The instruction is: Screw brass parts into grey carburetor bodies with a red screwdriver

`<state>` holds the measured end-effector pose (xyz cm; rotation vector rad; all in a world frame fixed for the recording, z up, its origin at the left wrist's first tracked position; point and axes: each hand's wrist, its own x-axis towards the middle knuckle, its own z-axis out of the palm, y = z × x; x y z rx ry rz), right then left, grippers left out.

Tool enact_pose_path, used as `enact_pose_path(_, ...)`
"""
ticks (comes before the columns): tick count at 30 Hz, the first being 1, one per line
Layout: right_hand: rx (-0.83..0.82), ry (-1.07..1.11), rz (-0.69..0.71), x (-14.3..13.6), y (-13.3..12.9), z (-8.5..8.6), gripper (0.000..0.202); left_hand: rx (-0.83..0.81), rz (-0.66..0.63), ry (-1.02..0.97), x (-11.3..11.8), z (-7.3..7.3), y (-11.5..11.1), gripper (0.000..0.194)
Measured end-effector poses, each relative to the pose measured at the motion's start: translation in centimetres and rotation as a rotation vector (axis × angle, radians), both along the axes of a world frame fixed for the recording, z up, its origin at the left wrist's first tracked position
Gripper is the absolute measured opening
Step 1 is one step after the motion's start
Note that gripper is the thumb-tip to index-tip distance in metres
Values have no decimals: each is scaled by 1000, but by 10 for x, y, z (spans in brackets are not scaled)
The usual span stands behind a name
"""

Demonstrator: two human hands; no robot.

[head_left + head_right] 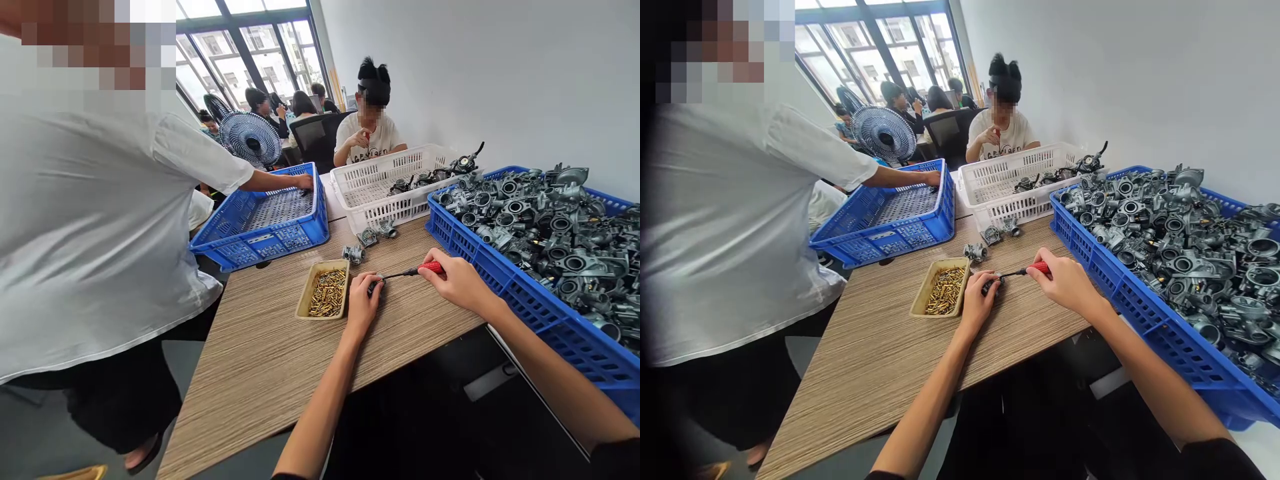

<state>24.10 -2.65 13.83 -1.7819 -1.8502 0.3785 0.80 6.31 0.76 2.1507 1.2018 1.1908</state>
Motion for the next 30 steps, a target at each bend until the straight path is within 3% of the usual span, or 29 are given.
enact_pose_path(17, -2, 35, 37, 0, 6, -14, 20, 10, -5, -29, -1, -2, 2, 7)
enact_pose_path(30, -7, 42, 97, 0, 3, -11, 16, 0, -33, -62, 0, -4, 3, 6)
